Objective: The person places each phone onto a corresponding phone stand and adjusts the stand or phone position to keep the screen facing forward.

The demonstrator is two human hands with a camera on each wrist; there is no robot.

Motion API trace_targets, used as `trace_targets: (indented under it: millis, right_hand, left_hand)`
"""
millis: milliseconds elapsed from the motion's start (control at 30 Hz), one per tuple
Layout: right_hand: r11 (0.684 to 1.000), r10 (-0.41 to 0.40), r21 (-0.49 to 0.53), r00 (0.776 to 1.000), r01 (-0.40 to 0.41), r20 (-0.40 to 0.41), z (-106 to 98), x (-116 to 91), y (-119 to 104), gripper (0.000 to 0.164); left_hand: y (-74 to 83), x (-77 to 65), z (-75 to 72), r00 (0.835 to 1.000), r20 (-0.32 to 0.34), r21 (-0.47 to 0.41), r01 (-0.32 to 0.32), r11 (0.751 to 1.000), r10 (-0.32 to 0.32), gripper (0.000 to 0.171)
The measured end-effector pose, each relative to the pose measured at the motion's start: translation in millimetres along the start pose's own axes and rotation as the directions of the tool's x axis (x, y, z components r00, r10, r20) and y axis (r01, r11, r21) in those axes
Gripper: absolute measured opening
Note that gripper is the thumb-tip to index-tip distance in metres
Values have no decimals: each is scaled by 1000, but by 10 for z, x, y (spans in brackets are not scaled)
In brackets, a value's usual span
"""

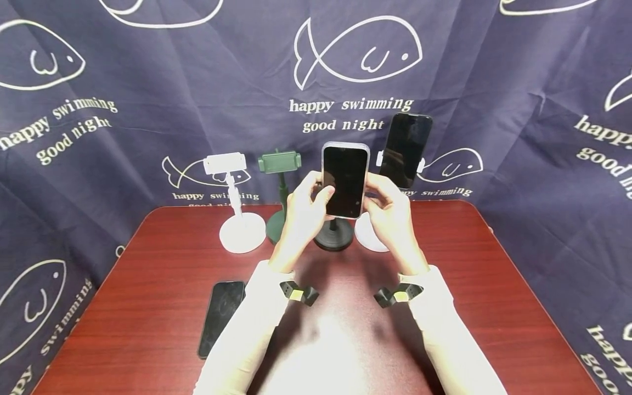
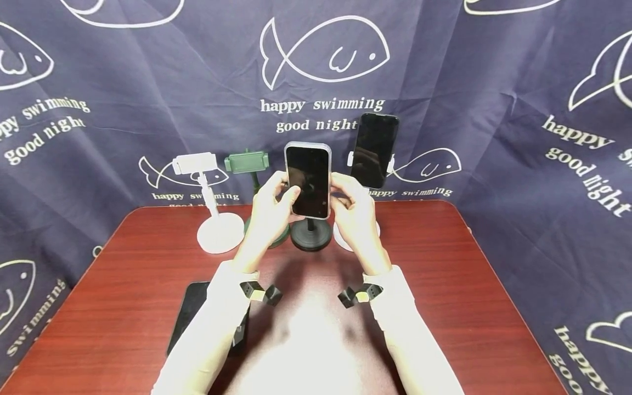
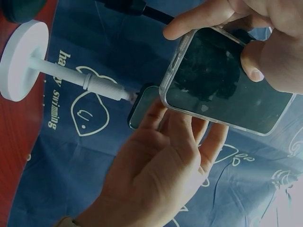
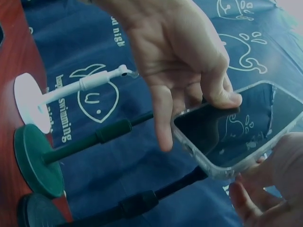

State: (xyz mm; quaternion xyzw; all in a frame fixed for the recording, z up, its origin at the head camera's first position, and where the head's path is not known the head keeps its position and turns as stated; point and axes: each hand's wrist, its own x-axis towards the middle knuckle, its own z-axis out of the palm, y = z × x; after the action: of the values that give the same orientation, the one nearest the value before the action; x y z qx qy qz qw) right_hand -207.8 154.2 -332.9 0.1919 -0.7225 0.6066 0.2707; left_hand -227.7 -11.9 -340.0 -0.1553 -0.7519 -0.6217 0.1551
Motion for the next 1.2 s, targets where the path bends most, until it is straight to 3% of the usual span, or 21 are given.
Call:
trace_targets:
  millis: [200, 367, 533, 667, 833, 1033, 1200]
  right_hand:
    - [1000, -13, 19, 999, 13, 33, -29, 22, 4, 33]
    - [997, -37, 67, 997, 32, 67, -43, 72, 257, 30]
    - [985, -171, 33, 984, 170, 39, -31, 83, 448, 28]
    - [946, -318, -52, 948, 319, 22, -43, 94, 485, 29]
    - [886, -434, -160, 900, 436, 45, -85, 120, 479, 30]
    - [802, -544, -250, 836, 543, 73, -122, 131, 484, 30]
    - [752, -585, -267, 797, 603, 152, -174, 158, 500, 34]
  left_hand:
    - [2, 13, -5, 1000, 5, 1, -2, 1000, 2, 10]
    - [12, 22, -18, 1000, 11, 20, 7, 1000, -8, 10]
    - [5, 2, -29, 1000, 14, 5, 19, 1000, -19, 11]
    - [0, 0, -28, 1000, 23, -16, 11, 1000, -11, 11]
    - [-12, -5, -16, 1000, 11, -21, 6, 1000, -6, 11]
    - [-25, -19, 0, 1000, -22, -4, -16, 1000, 16, 13]
    - [-41, -9, 5, 999, -38, -9, -13, 1000, 13, 15]
